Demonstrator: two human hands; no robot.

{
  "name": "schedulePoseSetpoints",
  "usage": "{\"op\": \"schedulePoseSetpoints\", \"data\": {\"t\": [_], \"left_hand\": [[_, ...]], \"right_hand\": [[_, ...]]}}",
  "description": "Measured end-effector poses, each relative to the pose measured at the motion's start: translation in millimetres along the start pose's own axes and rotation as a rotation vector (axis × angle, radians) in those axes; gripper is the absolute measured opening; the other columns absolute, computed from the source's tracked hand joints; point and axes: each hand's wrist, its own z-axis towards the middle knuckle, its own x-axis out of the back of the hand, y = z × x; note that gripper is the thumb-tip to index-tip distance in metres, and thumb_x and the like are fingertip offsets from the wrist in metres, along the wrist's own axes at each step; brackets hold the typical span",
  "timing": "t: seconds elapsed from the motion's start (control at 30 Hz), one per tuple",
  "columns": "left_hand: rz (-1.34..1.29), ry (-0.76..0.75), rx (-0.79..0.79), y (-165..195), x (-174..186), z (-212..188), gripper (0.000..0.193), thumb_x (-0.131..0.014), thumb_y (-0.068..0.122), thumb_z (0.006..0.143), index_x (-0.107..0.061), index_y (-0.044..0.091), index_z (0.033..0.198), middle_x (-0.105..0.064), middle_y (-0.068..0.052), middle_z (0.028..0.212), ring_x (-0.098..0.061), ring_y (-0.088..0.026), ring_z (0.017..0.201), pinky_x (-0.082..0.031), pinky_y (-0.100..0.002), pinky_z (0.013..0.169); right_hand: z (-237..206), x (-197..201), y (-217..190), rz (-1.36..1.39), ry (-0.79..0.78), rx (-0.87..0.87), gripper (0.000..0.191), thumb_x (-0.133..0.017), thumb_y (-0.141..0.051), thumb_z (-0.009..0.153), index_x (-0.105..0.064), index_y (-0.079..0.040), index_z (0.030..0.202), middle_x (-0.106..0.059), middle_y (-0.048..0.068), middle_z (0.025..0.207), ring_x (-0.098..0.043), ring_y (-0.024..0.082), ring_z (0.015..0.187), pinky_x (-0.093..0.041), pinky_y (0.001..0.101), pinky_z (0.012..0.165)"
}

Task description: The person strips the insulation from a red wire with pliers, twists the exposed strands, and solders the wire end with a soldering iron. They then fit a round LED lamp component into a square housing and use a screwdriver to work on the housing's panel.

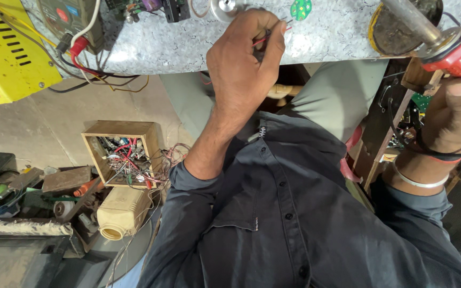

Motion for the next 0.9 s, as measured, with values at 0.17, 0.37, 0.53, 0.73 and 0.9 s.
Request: {"op": "schedulePoseSetpoints", "data": {"t": [0.17,0.37,0.53,0.73,0.9], "left_hand": [[0.057,0.035,-0.040,0,-9,-1,0.011,-0.073,0.019,0.101,-0.065,0.012,0.102,-0.068,0.000,0.089,-0.068,-0.015,0.073,-0.051,-0.030,0.067],[0.032,-0.002,-0.125,-7,-9,6,0.011,-0.070,0.022,0.107,-0.063,0.013,0.108,-0.070,-0.001,0.094,-0.070,-0.018,0.075,-0.052,-0.029,0.066],[-0.065,-0.148,-0.200,-9,5,12,0.012,-0.069,0.023,0.110,-0.062,0.013,0.114,-0.074,0.000,0.104,-0.071,-0.022,0.077,-0.053,-0.032,0.069],[0.024,-0.300,-0.257,-11,7,10,0.014,-0.071,0.023,0.109,-0.061,0.014,0.113,-0.074,0.000,0.112,-0.077,-0.021,0.085,-0.056,-0.031,0.070],[0.022,-0.331,-0.247,-12,2,1,0.013,-0.071,0.020,0.108,-0.060,0.014,0.112,-0.071,0.001,0.136,-0.079,-0.020,0.094,-0.060,-0.027,0.072]], "right_hand": [[-10,19,16,-0.027,0.032,0.029,0.050,-0.074,-0.031,0.105,-0.058,0.007,0.133,-0.056,0.013,0.132,-0.060,0.023,0.118,-0.047,0.0354,0.112],[-16,12,10,0.013,0.052,-0.013,0.043,-0.079,-0.032,0.098,-0.059,-0.001,0.121,-0.053,0.011,0.126,-0.065,0.022,0.102,-0.057,0.0388,0.096],[-16,10,5,0.060,0.078,-0.073,0.050,-0.079,-0.031,0.098,-0.057,-0.001,0.130,-0.056,0.012,0.127,-0.065,0.022,0.106,-0.054,0.0371,0.095],[-21,28,22,0.030,0.061,-0.001,0.047,-0.079,-0.026,0.102,-0.056,0.001,0.134,-0.054,0.010,0.140,-0.059,0.021,0.121,-0.049,0.0373,0.113],[-19,29,19,0.053,0.062,-0.019,0.044,-0.076,-0.025,0.102,-0.057,0.002,0.131,-0.054,0.008,0.134,-0.058,0.020,0.121,-0.047,0.0350,0.114]]}}
